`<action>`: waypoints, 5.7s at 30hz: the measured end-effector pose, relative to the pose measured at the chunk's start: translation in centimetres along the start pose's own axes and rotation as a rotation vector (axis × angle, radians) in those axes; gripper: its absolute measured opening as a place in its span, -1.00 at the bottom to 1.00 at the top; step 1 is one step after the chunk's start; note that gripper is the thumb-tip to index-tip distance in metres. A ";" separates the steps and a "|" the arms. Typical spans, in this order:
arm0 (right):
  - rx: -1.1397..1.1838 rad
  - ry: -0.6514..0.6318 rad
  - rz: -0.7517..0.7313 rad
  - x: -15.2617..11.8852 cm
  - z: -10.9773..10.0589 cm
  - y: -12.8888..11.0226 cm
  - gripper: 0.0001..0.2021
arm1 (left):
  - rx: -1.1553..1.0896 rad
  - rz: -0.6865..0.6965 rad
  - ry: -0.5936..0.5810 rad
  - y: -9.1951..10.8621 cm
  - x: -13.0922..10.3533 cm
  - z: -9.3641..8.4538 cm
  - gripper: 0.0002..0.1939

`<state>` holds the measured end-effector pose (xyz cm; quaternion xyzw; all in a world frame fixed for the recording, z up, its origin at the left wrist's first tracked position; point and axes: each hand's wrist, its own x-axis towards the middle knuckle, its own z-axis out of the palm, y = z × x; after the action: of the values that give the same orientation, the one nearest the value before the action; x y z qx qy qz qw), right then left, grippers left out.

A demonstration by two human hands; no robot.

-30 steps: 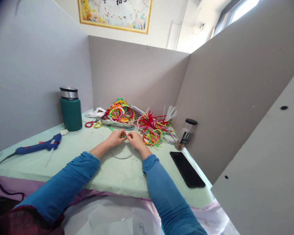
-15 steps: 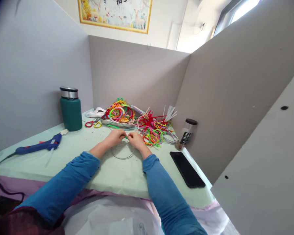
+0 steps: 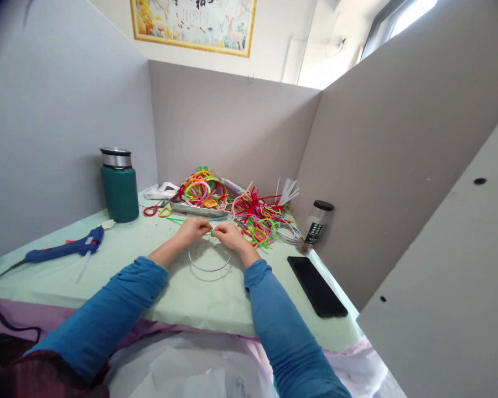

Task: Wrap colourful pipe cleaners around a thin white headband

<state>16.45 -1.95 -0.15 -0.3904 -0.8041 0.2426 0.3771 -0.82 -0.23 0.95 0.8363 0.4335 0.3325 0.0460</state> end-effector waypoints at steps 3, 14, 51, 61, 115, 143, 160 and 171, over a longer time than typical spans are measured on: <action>0.022 0.008 0.025 0.0 0.1 -0.2 -0.82 | -0.018 -0.084 -0.048 0.1 0.0 -0.1 -0.77; -0.004 0.126 0.148 0.1 0.3 0.9 -0.84 | -0.072 0.086 0.067 0.2 0.0 0.1 -0.77; -0.022 0.176 0.027 0.1 0.6 0.6 -0.89 | -0.346 -0.260 -0.121 0.5 -0.2 0.1 -0.71; -0.295 0.208 -0.078 -0.5 0.9 0.2 -0.90 | -0.336 -0.302 -0.063 -0.1 0.2 0.7 -0.75; -0.265 0.193 0.079 -0.3 1.2 -0.3 -0.89 | -0.243 -0.236 -0.048 -0.4 0.0 1.7 -0.84; 0.119 0.084 0.254 -0.3 0.9 -0.1 -0.84 | -0.270 -0.232 -0.088 0.1 0.0 1.0 -0.84; -0.038 0.175 0.073 0.1 0.9 0.5 -0.92 | -0.017 -0.091 -0.050 0.1 -0.1 0.9 -0.81; -0.087 0.185 0.049 0.2 0.9 0.7 -0.92 | 0.058 -0.068 -0.079 -0.1 -0.2 0.9 -0.77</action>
<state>15.98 -1.50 -1.08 -0.4467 -0.7656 0.1797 0.4266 -0.46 -0.17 0.13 0.8345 0.4690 0.2847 0.0499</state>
